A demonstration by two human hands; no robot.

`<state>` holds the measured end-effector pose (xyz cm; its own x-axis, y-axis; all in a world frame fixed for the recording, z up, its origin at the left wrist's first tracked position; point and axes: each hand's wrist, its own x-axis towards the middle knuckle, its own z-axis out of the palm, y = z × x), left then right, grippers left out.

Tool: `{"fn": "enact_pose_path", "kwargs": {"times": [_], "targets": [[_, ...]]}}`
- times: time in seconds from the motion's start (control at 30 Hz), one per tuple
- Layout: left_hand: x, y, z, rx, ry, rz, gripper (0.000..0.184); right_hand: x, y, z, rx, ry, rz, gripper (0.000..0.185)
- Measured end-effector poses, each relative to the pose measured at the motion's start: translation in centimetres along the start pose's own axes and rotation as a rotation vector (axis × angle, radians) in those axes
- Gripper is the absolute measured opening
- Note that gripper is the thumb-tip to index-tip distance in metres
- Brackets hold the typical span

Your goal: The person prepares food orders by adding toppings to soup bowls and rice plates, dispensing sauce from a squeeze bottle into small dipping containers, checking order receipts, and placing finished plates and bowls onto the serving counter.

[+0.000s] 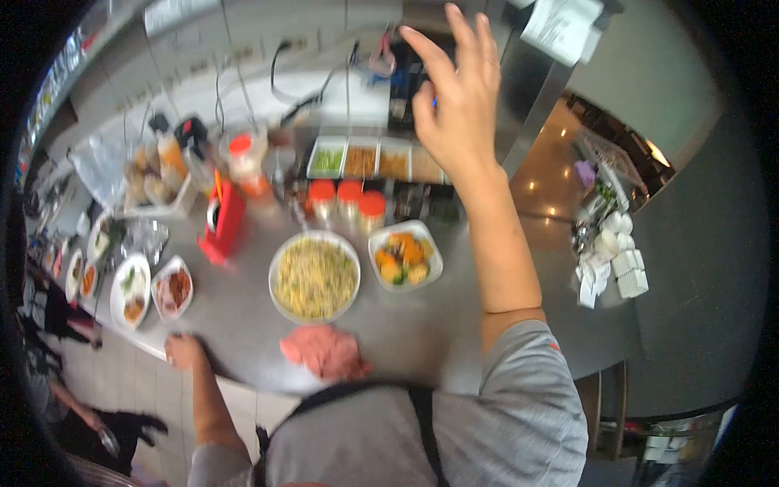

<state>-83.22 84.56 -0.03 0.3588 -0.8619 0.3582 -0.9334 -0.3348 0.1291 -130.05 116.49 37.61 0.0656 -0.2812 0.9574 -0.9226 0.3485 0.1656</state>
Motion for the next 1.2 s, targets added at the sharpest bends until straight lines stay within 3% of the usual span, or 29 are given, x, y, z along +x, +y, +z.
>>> {"fn": "enact_pose_path", "kwargs": {"times": [0.1,0.17,0.2,0.23,0.27,0.3,0.37,0.4,0.43,0.47,0.53,0.57,0.67,0.73,0.8,0.83,0.9,0.93,0.97,1.0,1.03,1.1,1.2], "targets": [[-0.9,0.0,-1.4,-0.060,-0.028,0.015,0.028,-10.8,-4.8,-2.2,0.551,-0.303,0.331,0.045],[-1.4,-0.8,-0.5,-0.311,0.148,0.070,0.033,-21.6,-8.5,-2.9,0.995,-0.797,0.761,0.021],[-3.4,-0.5,-2.8,-0.458,0.152,0.145,0.035,-25.7,-9.8,-3.4,1.269,-1.105,0.981,0.023],[-5.5,-0.8,-3.3,-0.642,0.175,0.366,0.034,-28.8,-11.5,-3.9,1.325,-1.249,1.170,0.026],[-9.3,0.2,-6.5,-0.951,0.048,0.473,0.033,-31.0,-13.2,-4.1,1.369,-1.386,1.362,0.030],[-12.8,0.6,-9.0,-0.959,-0.027,0.699,0.033,-32.1,-14.6,-3.9,1.409,-1.264,1.489,0.033],[-18.8,1.0,-10.3,-1.140,-0.445,1.160,0.037,-33.4,-17.4,-3.2,1.463,-1.010,1.729,0.041],[-21.5,1.9,-12.0,-1.110,-0.505,1.361,0.049,-34.0,-18.1,-2.3,1.520,-0.946,1.760,0.043],[-23.1,2.1,-15.6,-0.831,-0.478,1.482,0.058,-34.4,-18.1,-0.5,1.578,-0.880,1.785,0.046],[-23.2,1.6,-15.3,-0.788,-0.510,1.455,0.058,-34.4,-18.3,1.0,1.636,-0.811,1.808,0.049],[-22.6,1.1,-14.1,-0.707,-0.568,1.417,0.057,-32.1,-18.9,2.7,1.584,-0.916,1.841,0.054],[-21.7,0.7,-13.7,-0.630,-0.527,1.415,0.047,-31.4,-18.7,3.1,1.552,-0.965,1.860,0.056],[-18.6,-1.9,-12.0,-0.764,-0.461,1.262,0.034,-32.9,-18.1,5.0,1.926,-0.913,2.051,0.058],[-15.8,-3.8,-10.9,-0.615,-0.524,1.041,0.030,-31.8,-18.4,5.2,1.754,-0.912,2.039,0.056],[-13.9,-4.2,-10.2,-0.791,-0.706,0.591,0.039,-28.7,-19.2,4.9,1.463,-0.904,2.080,0.054],[-13.1,-4.3,-9.9,-0.869,-0.790,0.359,0.043,-31.0,-19.4,6.5,1.511,-0.870,2.087,0.055],[-11.3,-4.3,-8.4,-1.064,-0.751,0.284,0.054,-33.8,-20.2,8.7,1.580,-0.796,2.175,0.058],[-11.5,-3.0,-10.0,-1.286,-0.788,0.220,0.056,-30.3,-20.0,5.9,1.482,-0.850,2.098,0.061],[-10.5,-2.9,-9.0,-1.259,-0.892,0.166,0.059,-31.4,-19.9,5.8,1.607,-0.779,1.941,0.078],[-11.2,-1.2,-10.8,-1.459,-0.937,0.079,0.064,-31.4,-20.2,4.3,1.545,-0.730,1.875,0.073],[-11.1,-1.0,-10.6,-1.496,-1.005,0.059,0.064,-31.7,-19.6,2.5,1.684,-0.754,1.888,0.072],[-11.9,1.4,-13.8,-1.663,-1.188,0.058,0.049,-29.2,-17.5,-2.4,1.793,-0.811,1.836,0.072],[-12.8,3.1,-12.4,-1.479,-1.208,0.326,0.038,-30.0,-13.9,-8.6,1.797,-0.794,1.949,0.064]]}}
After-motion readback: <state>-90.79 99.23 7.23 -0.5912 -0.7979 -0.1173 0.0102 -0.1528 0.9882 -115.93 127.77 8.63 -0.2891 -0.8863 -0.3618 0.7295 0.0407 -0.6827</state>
